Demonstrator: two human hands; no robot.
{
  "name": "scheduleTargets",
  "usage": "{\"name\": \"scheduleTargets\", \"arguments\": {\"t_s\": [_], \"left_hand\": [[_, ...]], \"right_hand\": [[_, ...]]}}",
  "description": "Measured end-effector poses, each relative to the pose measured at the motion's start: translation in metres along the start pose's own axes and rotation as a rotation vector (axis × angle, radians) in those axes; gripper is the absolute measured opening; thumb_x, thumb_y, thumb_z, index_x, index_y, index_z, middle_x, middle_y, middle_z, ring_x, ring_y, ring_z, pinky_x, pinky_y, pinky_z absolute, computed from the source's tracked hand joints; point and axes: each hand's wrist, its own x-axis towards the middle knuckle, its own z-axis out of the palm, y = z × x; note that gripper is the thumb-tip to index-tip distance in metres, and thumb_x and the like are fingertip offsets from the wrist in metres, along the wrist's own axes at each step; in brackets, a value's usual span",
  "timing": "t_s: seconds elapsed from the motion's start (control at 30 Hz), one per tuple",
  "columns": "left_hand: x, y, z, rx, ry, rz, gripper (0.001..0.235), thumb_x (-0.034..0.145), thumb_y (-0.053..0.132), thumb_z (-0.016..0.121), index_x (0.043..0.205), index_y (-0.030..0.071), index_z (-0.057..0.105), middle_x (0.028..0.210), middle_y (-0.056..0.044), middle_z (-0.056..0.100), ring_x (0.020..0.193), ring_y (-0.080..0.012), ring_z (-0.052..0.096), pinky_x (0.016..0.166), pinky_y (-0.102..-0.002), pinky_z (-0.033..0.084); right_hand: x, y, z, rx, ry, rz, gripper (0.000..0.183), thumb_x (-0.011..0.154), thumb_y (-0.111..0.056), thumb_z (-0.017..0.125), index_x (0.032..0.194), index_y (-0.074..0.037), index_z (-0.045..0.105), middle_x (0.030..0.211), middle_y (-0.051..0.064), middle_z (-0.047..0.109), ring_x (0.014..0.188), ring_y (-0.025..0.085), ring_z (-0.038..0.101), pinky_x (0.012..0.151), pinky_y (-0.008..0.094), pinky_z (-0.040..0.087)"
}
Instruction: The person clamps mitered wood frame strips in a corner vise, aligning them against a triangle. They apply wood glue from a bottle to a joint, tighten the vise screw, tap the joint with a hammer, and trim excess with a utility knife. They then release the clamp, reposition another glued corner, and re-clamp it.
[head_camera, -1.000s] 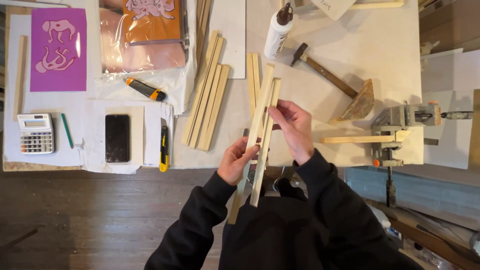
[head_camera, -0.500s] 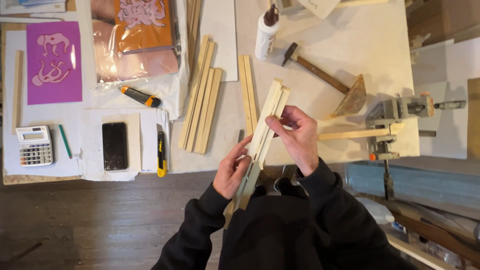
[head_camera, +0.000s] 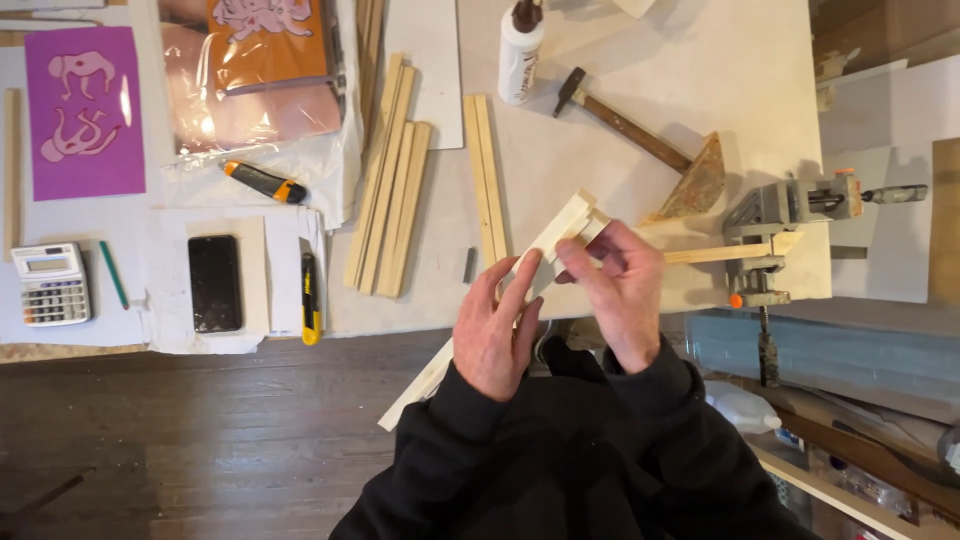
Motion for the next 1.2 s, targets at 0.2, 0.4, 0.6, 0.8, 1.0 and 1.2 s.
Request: {"name": "scheduleTargets", "arguments": {"t_s": [0.2, 0.4, 0.6, 0.8, 1.0, 1.2], "left_hand": [[-0.007, 0.013, 0.013, 0.13, 0.047, 0.025, 0.063, 0.087, 0.001, 0.074, 0.147, 0.012, 0.056, 0.131, -0.018, 0.057, 0.106, -0.0309, 0.062, 0.084, -0.037, 0.055], [0.0, 0.027, 0.028, 0.122, 0.088, 0.022, 0.06, 0.087, 0.001, 0.078, 0.143, 0.012, 0.059, 0.129, -0.016, 0.059, 0.095, -0.0265, 0.063, 0.078, -0.035, 0.054], [0.006, 0.036, 0.04, 0.117, 0.111, 0.036, 0.06, 0.085, 0.001, 0.082, 0.141, 0.009, 0.061, 0.125, -0.017, 0.06, 0.089, -0.0266, 0.065, 0.072, -0.034, 0.054], [0.01, 0.04, 0.046, 0.148, 0.136, 0.07, 0.057, 0.087, 0.002, 0.082, 0.139, 0.009, 0.061, 0.125, -0.017, 0.061, 0.097, -0.0292, 0.067, 0.075, -0.035, 0.055], [0.009, 0.04, 0.051, 0.149, 0.132, 0.031, 0.056, 0.088, 0.001, 0.083, 0.139, 0.008, 0.062, 0.126, -0.017, 0.063, 0.092, -0.0267, 0.067, 0.072, -0.034, 0.055], [0.007, 0.032, 0.047, 0.168, 0.131, 0.043, 0.054, 0.086, 0.0, 0.078, 0.138, 0.007, 0.062, 0.135, -0.019, 0.062, 0.098, -0.0281, 0.064, 0.082, -0.037, 0.056]], "right_hand": [[0.002, -0.018, -0.015, -0.017, 0.008, -0.011, 0.029, 0.095, -0.01, 0.078, 0.117, 0.007, 0.067, 0.1, 0.011, 0.074, 0.085, 0.012, 0.071, 0.069, 0.028, 0.062], [0.003, -0.027, -0.034, 0.029, 0.021, -0.024, 0.029, 0.095, -0.008, 0.078, 0.117, 0.008, 0.067, 0.101, 0.01, 0.073, 0.087, 0.014, 0.074, 0.069, 0.027, 0.064], [0.011, -0.03, -0.049, 0.04, 0.008, -0.037, 0.03, 0.094, -0.006, 0.078, 0.118, 0.007, 0.066, 0.101, 0.01, 0.073, 0.087, 0.013, 0.074, 0.07, 0.027, 0.064], [0.015, -0.023, -0.06, 0.07, 0.019, -0.041, 0.028, 0.093, -0.001, 0.079, 0.116, 0.008, 0.066, 0.099, 0.01, 0.074, 0.085, 0.013, 0.073, 0.071, 0.028, 0.064], [0.018, -0.03, -0.063, 0.039, -0.032, -0.069, 0.027, 0.094, 0.003, 0.077, 0.117, 0.008, 0.066, 0.105, 0.011, 0.073, 0.094, 0.014, 0.073, 0.08, 0.028, 0.064], [0.026, -0.012, -0.068, 0.095, -0.156, -0.096, 0.04, 0.096, -0.021, 0.081, 0.12, 0.005, 0.062, 0.105, 0.009, 0.072, 0.09, 0.014, 0.073, 0.077, 0.029, 0.064]]}}
